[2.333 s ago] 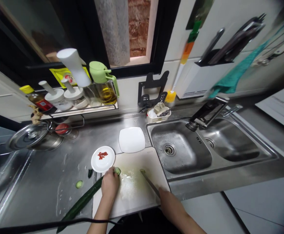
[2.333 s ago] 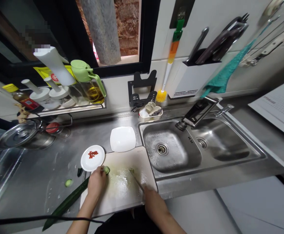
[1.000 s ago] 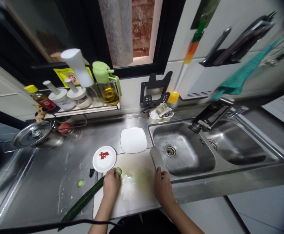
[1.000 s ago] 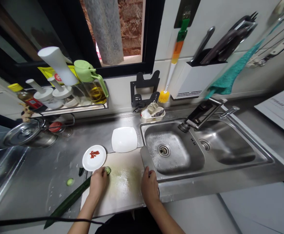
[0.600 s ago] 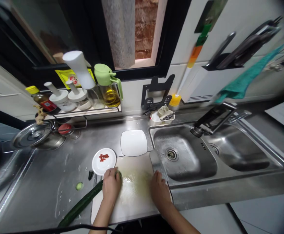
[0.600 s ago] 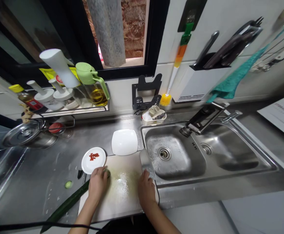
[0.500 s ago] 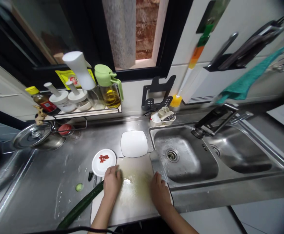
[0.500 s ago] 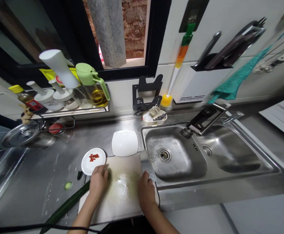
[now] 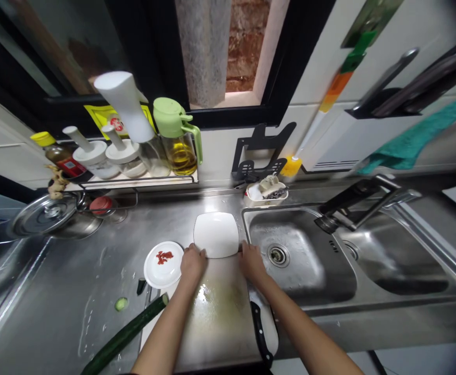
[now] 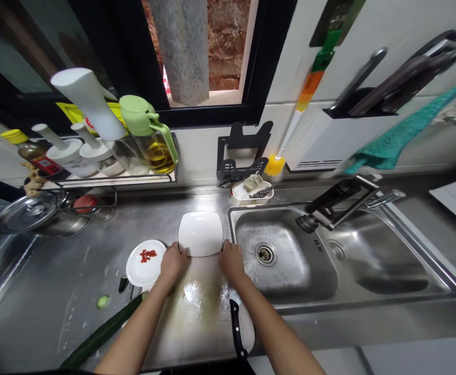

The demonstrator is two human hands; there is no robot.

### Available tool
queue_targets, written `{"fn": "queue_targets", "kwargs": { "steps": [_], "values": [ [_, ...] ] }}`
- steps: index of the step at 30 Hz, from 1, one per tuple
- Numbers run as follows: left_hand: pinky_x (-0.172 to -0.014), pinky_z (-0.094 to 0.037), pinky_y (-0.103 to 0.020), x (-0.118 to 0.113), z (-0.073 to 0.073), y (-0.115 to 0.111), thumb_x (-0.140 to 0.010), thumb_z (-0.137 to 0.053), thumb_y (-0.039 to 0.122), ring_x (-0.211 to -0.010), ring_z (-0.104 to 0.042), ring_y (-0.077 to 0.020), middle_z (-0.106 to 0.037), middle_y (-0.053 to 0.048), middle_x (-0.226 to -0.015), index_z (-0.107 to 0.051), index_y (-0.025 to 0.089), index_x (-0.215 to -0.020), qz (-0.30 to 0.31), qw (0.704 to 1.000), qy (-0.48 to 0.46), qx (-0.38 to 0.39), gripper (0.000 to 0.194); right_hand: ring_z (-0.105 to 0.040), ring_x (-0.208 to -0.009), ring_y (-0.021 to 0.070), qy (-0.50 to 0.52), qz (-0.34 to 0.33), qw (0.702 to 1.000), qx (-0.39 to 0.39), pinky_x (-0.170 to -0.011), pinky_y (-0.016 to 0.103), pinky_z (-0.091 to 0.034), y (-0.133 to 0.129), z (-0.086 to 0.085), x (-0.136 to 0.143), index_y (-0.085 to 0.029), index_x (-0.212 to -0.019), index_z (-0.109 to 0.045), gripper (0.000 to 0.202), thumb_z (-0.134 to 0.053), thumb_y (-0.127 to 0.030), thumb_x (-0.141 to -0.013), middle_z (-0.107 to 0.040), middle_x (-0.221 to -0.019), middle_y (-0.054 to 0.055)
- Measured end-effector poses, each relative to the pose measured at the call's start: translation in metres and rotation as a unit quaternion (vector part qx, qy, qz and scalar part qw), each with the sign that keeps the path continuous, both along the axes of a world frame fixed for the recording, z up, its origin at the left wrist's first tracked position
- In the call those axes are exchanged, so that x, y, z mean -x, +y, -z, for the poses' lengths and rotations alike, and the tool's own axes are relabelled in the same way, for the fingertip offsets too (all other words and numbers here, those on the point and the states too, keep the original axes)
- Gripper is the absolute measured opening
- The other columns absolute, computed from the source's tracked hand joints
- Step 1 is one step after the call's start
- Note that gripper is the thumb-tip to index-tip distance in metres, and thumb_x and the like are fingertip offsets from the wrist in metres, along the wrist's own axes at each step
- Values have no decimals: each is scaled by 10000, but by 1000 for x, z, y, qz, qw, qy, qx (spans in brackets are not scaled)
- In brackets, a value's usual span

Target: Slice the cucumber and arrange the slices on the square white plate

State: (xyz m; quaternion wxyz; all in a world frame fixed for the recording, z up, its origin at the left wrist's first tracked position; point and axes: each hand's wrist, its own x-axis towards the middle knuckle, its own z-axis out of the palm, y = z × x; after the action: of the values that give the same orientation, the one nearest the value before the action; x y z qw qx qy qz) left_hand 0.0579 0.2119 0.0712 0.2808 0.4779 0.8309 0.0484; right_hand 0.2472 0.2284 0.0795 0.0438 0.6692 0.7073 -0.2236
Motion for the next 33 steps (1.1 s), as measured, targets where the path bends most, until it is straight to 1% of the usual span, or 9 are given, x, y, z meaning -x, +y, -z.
{"fn": "queue_targets", "kwargs": {
  "steps": [2, 5, 9, 14, 18, 23, 27, 30, 33],
  "values": [
    [-806, -411, -311, 0, 2, 4, -875, -473, 344, -1003, -621, -257, -637, -207, -1087, -546, 63, -1110, -6, 1000, 0, 9, 375, -520, -1017, 227, 10, 5, 1000, 4, -875, 319, -301, 21, 6, 4, -69, -1156, -529, 315, -406, -133, -873, -623, -1040, 157],
    [-797, -414, -314, 1, 5, 7, -875, -477, 339, -998, -625, -263, -637, -219, -1078, -553, 48, -1098, -11, 1000, -3, 11, 374, -546, -964, 209, 32, 2, 999, 11, -843, 293, -304, 37, 15, 7, -77, -1093, -560, 280, -438, -139, -849, -646, -978, 133],
    [-796, -414, -300, 1, 4, 10, -864, -506, 298, -997, -629, -246, -643, -205, -1075, -548, 60, -1096, -17, 1000, -10, 8, 335, -555, -962, 208, 54, 10, 998, 11, -829, 284, -314, 44, 19, 5, -83, -1073, -578, 284, -470, -136, -815, -651, -1013, 131],
    [-811, -411, -293, 0, -4, 5, -855, -523, 266, -1002, -625, -238, -644, -186, -1070, -540, 78, -1069, -18, 1000, -15, -3, 285, -565, -908, 185, 91, 19, 996, 7, -797, 263, -341, 44, 14, -2, -104, -1094, -579, 334, -497, -127, -771, -657, -985, 87],
    [-801, -410, -297, 0, -8, -22, -859, -515, 263, -977, -625, -238, -648, -172, -1031, -536, 95, -1040, -10, 999, -35, -17, 247, -564, -881, 182, 113, 31, 993, 2, -788, 265, -363, 18, 6, -11, -115, -1161, -538, 400, -493, -141, -765, -650, -914, 51],
    [-792, -424, -301, 0, -2, -83, -861, -509, 270, -959, -623, -236, -641, -149, -1017, -515, 112, -1077, 6, 997, -73, -31, 267, -540, -978, 226, 118, 46, 992, 10, -811, 288, -382, -41, -4, -23, -122, -1198, -505, 452, -530, -187, -752, -631, -972, 71],
    [-794, -438, -294, -4, 5, -127, -856, -505, 243, -953, -628, -229, -632, -157, -1038, -510, 116, -1066, 13, 996, -88, -30, 246, -522, -1034, 257, 94, 25, 995, 29, -872, 312, -375, -85, -5, -26, -116, -1217, -504, 474, -536, -173, -747, -631, -1035, 103],
    [-805, -440, -292, -6, 8, -147, -864, -483, 229, -926, -635, -224, -645, -149, -994, -527, 127, -1034, 7, 994, -108, -15, 203, -513, -1067, 277, 64, 16, 997, 29, -898, 325, -369, -106, -2, -27, -88, -1238, -499, 499, -552, -176, -750, -623, -1095, 131],
    [-835, -437, -289, -7, 9, -157, -856, -477, 216, -984, -619, -229, -638, -156, -1039, -527, 126, -1067, 3, 991, -135, -22, 235, -499, -1104, 289, 35, 4, 999, 31, -907, 332, -365, -117, 0, -27, -77, -1259, -490, 508, -554, -190, -768, -616, -1132, 143]
  ]
}}
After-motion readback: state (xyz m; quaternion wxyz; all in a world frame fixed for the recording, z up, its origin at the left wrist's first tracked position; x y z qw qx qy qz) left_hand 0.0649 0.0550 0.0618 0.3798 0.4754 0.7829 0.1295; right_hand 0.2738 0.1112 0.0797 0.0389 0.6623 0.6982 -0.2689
